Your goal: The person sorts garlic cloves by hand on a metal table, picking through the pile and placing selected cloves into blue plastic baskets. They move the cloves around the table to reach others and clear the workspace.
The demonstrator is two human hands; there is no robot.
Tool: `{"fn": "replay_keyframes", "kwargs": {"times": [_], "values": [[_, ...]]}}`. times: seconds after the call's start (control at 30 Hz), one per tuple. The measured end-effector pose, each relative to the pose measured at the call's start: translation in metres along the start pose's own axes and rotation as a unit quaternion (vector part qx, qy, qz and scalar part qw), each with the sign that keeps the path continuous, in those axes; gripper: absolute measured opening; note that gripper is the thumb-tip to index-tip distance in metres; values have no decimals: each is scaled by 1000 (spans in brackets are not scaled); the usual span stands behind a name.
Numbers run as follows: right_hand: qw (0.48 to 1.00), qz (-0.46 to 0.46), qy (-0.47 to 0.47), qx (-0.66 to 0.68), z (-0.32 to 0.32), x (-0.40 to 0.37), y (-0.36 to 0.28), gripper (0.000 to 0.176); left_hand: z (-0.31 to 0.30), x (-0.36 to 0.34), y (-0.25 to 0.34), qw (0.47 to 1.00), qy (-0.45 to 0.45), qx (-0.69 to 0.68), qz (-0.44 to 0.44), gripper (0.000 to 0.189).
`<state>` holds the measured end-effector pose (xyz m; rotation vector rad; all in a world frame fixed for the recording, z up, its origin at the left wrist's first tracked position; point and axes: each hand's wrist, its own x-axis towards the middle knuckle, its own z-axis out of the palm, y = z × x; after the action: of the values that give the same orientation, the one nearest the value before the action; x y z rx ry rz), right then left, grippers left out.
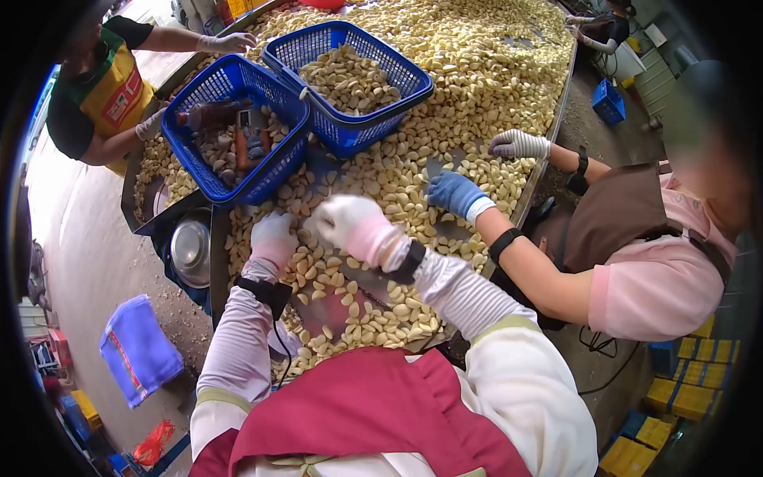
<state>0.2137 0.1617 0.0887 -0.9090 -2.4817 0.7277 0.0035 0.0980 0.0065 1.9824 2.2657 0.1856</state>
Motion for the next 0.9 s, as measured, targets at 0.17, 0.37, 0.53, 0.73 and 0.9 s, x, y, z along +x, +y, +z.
{"fn": "replay_keyframes", "kwargs": {"times": [0.17, 0.37, 0.53, 0.73, 0.9], "values": [[841, 350, -94, 402, 25, -57, 7, 33, -35, -23, 50, 941, -50, -321, 94, 35], [974, 146, -124, -117, 35, -68, 26, 26, -8, -36, 61, 970, 54, -213, 101, 63], [938, 36, -228, -260, 55, -80, 1, 17, -9, -69, 36, 980, -27, -31, 196, 68], [960, 96, -226, -134, 50, -68, 13, 23, -14, -88, 8, 989, 31, -23, 146, 61], [882, 255, -83, 388, 5, -37, 62, 28, -19, -60, -11, 981, 98, -156, 67, 36]]}}
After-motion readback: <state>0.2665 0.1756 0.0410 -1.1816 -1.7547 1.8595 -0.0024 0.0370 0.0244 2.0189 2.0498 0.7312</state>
